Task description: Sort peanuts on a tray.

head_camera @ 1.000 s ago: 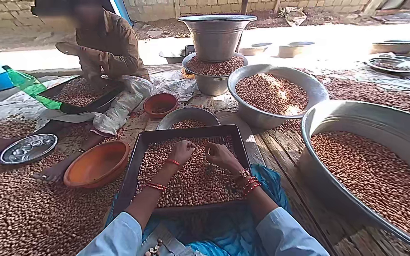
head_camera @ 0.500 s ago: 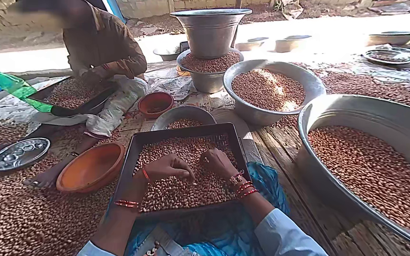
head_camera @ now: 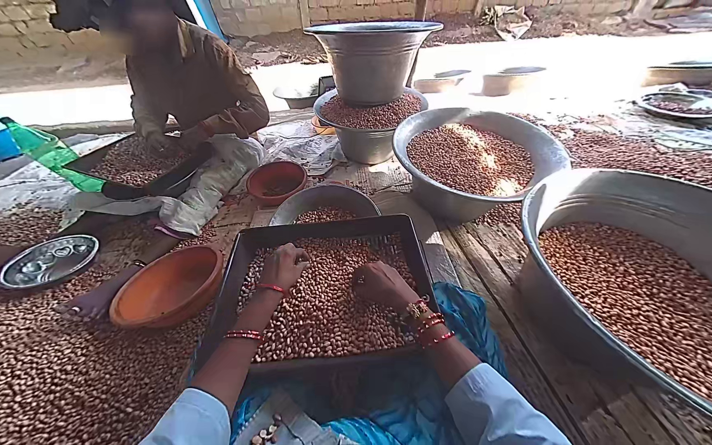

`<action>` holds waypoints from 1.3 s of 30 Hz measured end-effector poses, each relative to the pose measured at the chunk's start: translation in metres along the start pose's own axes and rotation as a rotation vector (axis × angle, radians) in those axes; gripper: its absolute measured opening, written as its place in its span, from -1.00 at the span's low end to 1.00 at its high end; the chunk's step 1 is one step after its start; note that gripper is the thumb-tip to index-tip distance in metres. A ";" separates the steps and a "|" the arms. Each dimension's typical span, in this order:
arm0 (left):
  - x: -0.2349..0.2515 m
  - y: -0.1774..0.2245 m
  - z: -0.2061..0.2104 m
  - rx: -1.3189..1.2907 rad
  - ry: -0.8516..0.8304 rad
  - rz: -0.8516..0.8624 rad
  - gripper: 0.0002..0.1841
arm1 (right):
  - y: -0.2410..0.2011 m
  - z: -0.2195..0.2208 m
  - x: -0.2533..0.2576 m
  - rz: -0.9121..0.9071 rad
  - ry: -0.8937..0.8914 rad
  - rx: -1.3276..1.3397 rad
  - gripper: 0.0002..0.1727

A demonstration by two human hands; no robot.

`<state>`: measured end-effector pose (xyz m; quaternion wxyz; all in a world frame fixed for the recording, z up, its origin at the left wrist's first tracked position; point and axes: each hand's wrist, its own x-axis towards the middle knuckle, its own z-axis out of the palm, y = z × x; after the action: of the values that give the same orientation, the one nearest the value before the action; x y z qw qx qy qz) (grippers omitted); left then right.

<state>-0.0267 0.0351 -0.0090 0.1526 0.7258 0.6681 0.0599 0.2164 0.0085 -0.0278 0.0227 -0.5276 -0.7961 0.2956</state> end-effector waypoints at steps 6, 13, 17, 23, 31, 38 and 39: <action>-0.019 -0.029 -0.015 -0.721 0.199 -0.040 -0.82 | 0.001 0.002 -0.002 -0.030 0.009 0.040 -0.72; -0.076 -0.056 -0.025 -0.133 0.109 -0.263 -0.75 | -0.007 -0.006 -0.010 -0.024 0.033 0.067 -0.69; -0.077 -0.052 -0.011 -0.070 0.030 -0.317 -0.69 | -0.026 -0.021 -0.046 -0.476 -0.125 0.409 -0.78; -0.076 -0.073 -0.011 -0.557 0.169 -0.200 -0.86 | -0.018 -0.033 -0.098 -0.576 -0.047 0.548 -0.75; -0.067 -0.061 -0.013 -0.202 0.086 -0.273 -0.66 | 0.006 -0.028 -0.099 -0.226 0.157 0.426 -0.70; -0.073 -0.084 -0.018 -0.675 0.203 -0.162 -0.88 | 0.007 -0.024 -0.099 -0.212 0.139 0.380 -0.70; -0.076 -0.088 -0.019 -0.884 0.245 -0.161 -0.82 | 0.010 -0.023 -0.100 -0.205 0.151 0.381 -0.70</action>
<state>-0.1238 -0.0319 -0.0084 0.3715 0.5244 0.6459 0.4121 0.2766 -0.0636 0.0139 0.2113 -0.4509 -0.7712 0.3966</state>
